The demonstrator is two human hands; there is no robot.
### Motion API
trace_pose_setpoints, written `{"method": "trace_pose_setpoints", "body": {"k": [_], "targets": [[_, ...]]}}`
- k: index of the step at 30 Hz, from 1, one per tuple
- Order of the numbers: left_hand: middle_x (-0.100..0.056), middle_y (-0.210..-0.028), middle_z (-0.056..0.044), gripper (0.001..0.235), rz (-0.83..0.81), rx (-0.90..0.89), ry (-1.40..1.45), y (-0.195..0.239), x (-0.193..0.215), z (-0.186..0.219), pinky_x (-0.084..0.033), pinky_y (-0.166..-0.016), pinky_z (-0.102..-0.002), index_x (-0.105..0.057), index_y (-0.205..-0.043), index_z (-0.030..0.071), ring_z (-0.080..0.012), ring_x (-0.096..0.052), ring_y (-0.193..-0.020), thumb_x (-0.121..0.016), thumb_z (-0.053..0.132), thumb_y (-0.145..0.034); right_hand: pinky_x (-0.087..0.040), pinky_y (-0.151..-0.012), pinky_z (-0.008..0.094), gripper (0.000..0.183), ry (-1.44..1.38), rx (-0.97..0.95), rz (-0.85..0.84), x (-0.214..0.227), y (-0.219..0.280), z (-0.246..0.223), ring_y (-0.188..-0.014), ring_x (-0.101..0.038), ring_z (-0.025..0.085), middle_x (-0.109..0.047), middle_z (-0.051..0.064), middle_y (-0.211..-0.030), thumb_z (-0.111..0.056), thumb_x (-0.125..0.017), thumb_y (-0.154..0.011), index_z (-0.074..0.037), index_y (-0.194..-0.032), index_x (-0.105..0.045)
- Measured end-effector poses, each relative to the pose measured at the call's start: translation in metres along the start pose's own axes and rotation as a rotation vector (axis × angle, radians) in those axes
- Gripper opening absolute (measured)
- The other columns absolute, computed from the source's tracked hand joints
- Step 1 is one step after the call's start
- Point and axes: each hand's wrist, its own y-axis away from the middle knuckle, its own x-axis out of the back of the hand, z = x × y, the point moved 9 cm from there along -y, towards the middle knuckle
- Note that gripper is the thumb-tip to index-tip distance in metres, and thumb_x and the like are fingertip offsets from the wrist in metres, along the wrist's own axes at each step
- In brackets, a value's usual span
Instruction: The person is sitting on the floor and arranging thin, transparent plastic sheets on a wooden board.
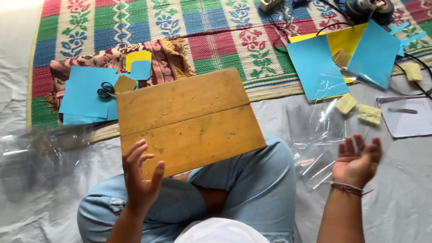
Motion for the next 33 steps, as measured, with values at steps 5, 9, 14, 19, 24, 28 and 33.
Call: {"method": "trace_pose_setpoints", "body": {"k": [5, 9, 14, 19, 24, 28, 33], "targets": [[-0.043, -0.139, -0.014, 0.054, 0.007, 0.276, 0.166, 0.004, -0.005, -0.045, -0.053, -0.096, -0.031, -0.041, -0.139, 0.008, -0.0230, -0.052, -0.124, -0.065, 0.004, -0.091, -0.056, -0.083, 0.038, 0.017, 0.044, -0.256, -0.065, 0.100, -0.061, 0.110, -0.095, -0.069, 0.014, -0.072, -0.006, -0.110, -0.027, -0.049, -0.113, -0.037, -0.126, -0.054], [-0.043, -0.133, -0.013, 0.053, -0.019, 0.441, 0.222, 0.003, -0.009, -0.058, -0.050, -0.092, -0.028, -0.043, -0.138, 0.005, -0.0205, -0.051, -0.121, -0.064, 0.001, -0.090, -0.053, -0.080, 0.033, 0.044, 0.305, -0.570, -0.017, 0.158, -0.054, 0.189, -0.092, -0.064, 0.018, -0.067, 0.003, -0.103, -0.057, -0.051, -0.109, -0.014, -0.110, -0.059], [-0.047, -0.129, -0.013, 0.051, -0.056, 0.447, 0.201, 0.005, -0.009, -0.060, -0.054, -0.089, -0.027, -0.048, -0.135, 0.005, -0.0186, -0.057, -0.109, -0.066, -0.002, -0.088, -0.048, -0.062, 0.025, 0.071, 0.415, -0.573, 0.067, 0.170, -0.023, 0.172, -0.072, -0.061, 0.013, -0.061, 0.002, -0.085, -0.079, -0.040, -0.104, -0.011, -0.103, -0.058], [-0.050, -0.126, -0.012, 0.048, -0.067, 0.434, 0.172, 0.003, -0.009, -0.057, -0.055, -0.092, -0.027, -0.050, -0.134, 0.004, -0.0181, -0.060, -0.105, -0.067, 0.000, -0.089, -0.041, -0.056, 0.025, 0.077, 0.406, -0.489, -0.041, 0.117, -0.003, 0.141, -0.061, -0.051, 0.012, -0.058, 0.003, -0.076, -0.080, -0.029, -0.104, -0.012, -0.114, -0.064], [-0.052, -0.124, -0.010, 0.047, -0.063, 0.380, 0.066, 0.002, -0.008, -0.052, -0.055, -0.086, -0.026, -0.053, -0.132, 0.006, -0.0159, -0.061, -0.097, -0.069, 0.002, -0.088, -0.045, -0.061, 0.028, 0.019, 0.139, -0.376, 0.402, 0.162, -0.046, 0.126, -0.065, -0.052, 0.004, -0.054, -0.010, -0.076, -0.044, -0.066, -0.100, -0.030, -0.113, -0.067], [-0.053, -0.124, -0.010, 0.045, -0.070, 0.391, 0.085, 0.005, -0.006, -0.052, -0.055, -0.086, -0.026, -0.054, -0.131, 0.006, -0.0151, -0.061, -0.096, -0.069, 0.002, -0.088, -0.042, -0.076, 0.032, 0.011, 0.041, -0.214, 0.376, 0.148, -0.060, 0.069, -0.078, -0.058, 0.003, -0.064, -0.014, -0.086, -0.025, -0.059, -0.101, -0.031, -0.101, -0.069], [-0.054, -0.123, -0.008, 0.044, -0.079, 0.392, 0.100, 0.005, -0.007, -0.054, -0.055, -0.086, -0.026, -0.056, -0.130, 0.006, -0.0139, -0.061, -0.090, -0.069, 0.003, -0.088, -0.056, -0.073, 0.021, 0.011, 0.354, 0.386, 0.410, 0.084, -0.012, -0.058, -0.098, -0.075, 0.003, -0.075, -0.007, -0.103, -0.033, -0.061, -0.103, -0.023, -0.098, -0.062]]}}
